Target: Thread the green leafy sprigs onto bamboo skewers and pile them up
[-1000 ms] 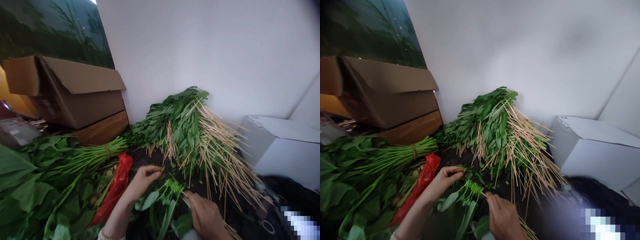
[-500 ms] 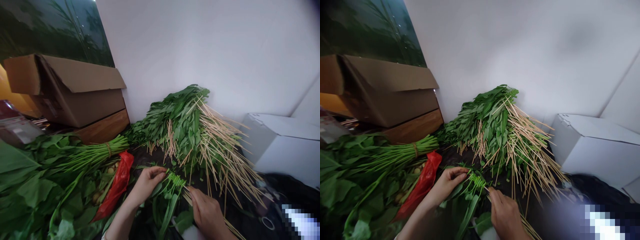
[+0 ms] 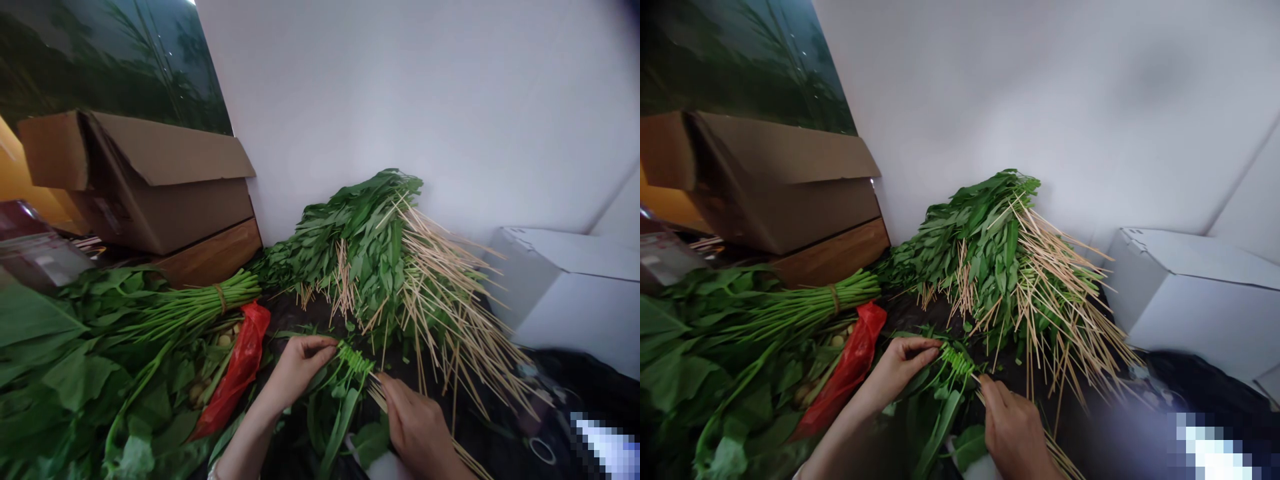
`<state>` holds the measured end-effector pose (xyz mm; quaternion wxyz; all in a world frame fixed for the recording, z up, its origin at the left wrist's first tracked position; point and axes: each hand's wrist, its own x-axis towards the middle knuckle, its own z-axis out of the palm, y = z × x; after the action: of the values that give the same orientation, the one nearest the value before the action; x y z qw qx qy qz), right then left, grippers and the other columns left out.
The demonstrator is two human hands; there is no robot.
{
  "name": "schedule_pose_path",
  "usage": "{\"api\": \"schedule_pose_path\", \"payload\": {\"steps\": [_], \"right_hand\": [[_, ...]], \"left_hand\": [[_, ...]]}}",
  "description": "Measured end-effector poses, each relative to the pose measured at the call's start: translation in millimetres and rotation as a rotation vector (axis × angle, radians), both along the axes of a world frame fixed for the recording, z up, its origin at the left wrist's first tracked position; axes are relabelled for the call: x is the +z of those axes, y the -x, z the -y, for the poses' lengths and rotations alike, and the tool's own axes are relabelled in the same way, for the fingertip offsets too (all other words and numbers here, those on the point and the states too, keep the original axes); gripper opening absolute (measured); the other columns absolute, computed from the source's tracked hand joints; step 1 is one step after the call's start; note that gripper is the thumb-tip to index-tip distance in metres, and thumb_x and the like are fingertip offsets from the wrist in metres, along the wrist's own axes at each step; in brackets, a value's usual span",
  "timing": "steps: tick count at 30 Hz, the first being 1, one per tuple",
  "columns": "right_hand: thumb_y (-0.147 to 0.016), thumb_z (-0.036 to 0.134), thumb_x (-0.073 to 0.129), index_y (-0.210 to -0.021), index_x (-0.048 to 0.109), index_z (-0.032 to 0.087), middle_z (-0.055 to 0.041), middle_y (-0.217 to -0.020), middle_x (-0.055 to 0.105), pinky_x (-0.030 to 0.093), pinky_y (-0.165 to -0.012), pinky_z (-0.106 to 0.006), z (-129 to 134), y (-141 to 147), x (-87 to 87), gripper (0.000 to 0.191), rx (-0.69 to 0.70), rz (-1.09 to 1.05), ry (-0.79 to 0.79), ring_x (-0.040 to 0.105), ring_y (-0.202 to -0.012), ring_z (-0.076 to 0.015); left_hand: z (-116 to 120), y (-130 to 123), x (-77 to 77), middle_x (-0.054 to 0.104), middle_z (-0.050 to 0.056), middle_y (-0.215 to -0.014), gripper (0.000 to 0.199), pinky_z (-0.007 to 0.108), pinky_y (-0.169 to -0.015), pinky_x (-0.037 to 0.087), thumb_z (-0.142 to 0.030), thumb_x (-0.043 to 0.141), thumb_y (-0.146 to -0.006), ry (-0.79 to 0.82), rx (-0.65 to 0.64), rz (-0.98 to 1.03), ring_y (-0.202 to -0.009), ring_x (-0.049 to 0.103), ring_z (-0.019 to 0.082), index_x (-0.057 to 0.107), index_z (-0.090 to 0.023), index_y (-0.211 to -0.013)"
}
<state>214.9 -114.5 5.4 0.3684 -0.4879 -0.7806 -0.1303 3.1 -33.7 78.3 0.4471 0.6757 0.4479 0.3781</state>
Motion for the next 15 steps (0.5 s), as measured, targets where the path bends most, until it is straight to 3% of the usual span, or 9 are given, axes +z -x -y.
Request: {"api": "schedule_pose_path", "payload": {"steps": [4,9,12,15], "right_hand": [[-0.093,0.009,0.030,-0.112,0.055,0.013,-0.0027,-0.070,0.066,0.048,-0.052,-0.025,-0.3,0.3,-2.0,0.031,0.011,0.003,-0.010,0.066,-0.056,-0.0153],[-0.093,0.010,0.030,-0.112,0.055,0.013,-0.0031,-0.073,0.067,0.047,-0.052,-0.026,-0.7,2.1,-2.6,0.031,0.007,0.006,-0.024,0.067,-0.056,-0.0159],[-0.093,0.010,0.030,-0.111,0.055,0.013,-0.0034,-0.073,0.068,0.048,-0.054,-0.025,-0.8,3.8,-1.4,0.031,0.019,-0.013,-0.019,0.067,-0.058,-0.0153],[-0.092,0.009,0.030,-0.110,0.056,0.013,-0.0034,-0.073,0.067,0.047,-0.054,-0.024,-0.1,4.3,-0.5,0.032,0.012,-0.014,-0.022,0.067,-0.058,-0.0147]], "left_hand": [[0.5,-1.1,1.4,0.076,0.008,-0.083,0.023,0.029,-0.075,0.050,-0.030,0.068,-0.073,0.036,0.003,0.019,-0.077,0.067,0.021,0.077,-0.014,-0.086],[1.1,0.4,0.3,0.074,0.008,-0.093,0.026,0.028,-0.080,0.049,-0.034,0.073,-0.071,0.096,-0.050,0.148,-0.086,0.065,0.020,0.077,-0.015,-0.088],[1.2,1.2,-2.9,0.073,0.007,-0.084,0.034,0.024,-0.069,0.048,-0.038,0.077,-0.067,0.235,-0.010,0.231,-0.072,0.063,0.015,0.075,-0.015,-0.092],[0.3,1.4,-6.4,0.073,0.005,-0.078,0.030,0.022,-0.066,0.047,-0.038,0.080,-0.063,0.287,0.012,0.274,-0.066,0.061,0.013,0.076,-0.015,-0.082]]}}
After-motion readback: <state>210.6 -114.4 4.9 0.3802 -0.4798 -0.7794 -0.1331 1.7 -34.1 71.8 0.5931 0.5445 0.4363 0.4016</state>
